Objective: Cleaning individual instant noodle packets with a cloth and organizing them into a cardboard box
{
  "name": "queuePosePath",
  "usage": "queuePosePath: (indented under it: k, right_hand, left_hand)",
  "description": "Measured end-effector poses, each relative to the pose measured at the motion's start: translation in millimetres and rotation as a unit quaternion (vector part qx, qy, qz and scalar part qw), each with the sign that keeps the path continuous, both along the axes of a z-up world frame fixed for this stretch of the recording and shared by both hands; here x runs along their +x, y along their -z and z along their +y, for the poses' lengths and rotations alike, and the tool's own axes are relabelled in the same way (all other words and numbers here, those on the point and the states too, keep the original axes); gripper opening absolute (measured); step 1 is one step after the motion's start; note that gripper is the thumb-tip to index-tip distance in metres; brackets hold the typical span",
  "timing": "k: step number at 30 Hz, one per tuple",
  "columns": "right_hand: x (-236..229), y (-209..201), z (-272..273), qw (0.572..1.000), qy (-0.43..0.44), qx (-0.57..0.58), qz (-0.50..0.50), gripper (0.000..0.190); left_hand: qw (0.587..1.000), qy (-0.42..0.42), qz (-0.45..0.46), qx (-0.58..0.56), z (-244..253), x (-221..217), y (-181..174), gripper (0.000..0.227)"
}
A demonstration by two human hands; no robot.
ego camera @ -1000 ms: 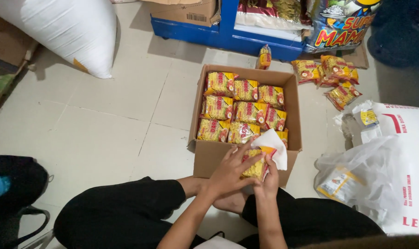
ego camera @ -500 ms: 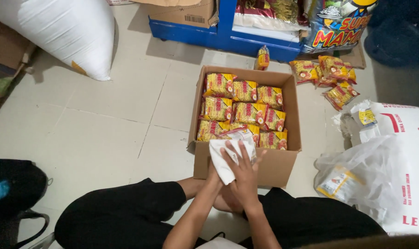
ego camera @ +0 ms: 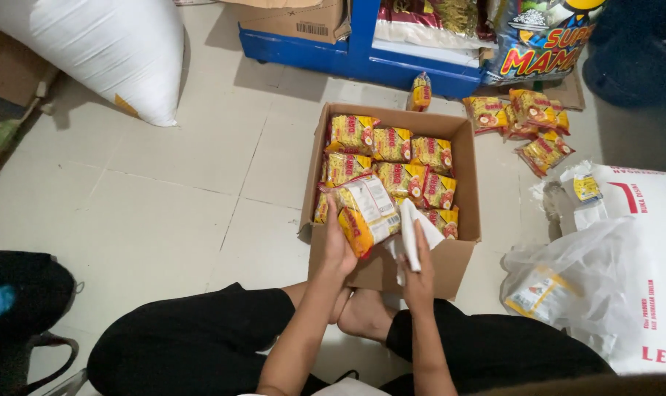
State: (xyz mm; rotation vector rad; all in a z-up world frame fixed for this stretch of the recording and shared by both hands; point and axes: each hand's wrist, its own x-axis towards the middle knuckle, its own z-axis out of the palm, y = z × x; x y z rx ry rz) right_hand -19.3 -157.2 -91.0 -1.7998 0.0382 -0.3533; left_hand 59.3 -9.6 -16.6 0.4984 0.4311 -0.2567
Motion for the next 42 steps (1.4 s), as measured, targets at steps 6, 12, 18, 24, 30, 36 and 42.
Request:
queuePosePath:
  k: [6,12,18,24,30,36,42]
  right_hand:
    - [5.0,10.3,9.5,0.986,-0.012,-0.134,-0.101,0.075]
    - [9.6,63.7,-34.2,0.967,0.199,-0.107,-0.116,0.080]
    - [7.7,-8.4,-15.7,0.967,0.224,0.113,-0.041,0.047]
    - [23.5,13.3,-22.9,0.893,0.307,0.327,0.037,0.051]
    - [52.6,20.9,-51.5,0.918,0.310,0.248,0.029,0.050]
    - [144.8,15.9,-98.0,0.955,0.263,0.136,-0.018,0.040]
    - [279.5,18.1,-111.8,0.915,0.166,-0.342,0.134,0.057]
  left_hand:
    - [0.995,0.066,-0.071,-0.032,-1.2,-13.9,11.1,0.101]
    - [0.907,0.214,-0.254,0.260,-11.1,-35.4,42.1,0.084]
    - [0.875,0.197,-0.301,0.325,11.3,-20.4,84.5,0.081]
    - [0.605,0.011,-0.322,0.728,43.6,17.7,112.0,0.041]
    - [0.466,0.005,-0.316,0.826,32.2,31.1,144.9,0.030]
    - [0.411,-0.073,-0.334,0.845,30.7,40.8,185.2,0.027]
    - [0.395,-0.104,-0.350,0.843,30.7,45.5,195.8,0.020]
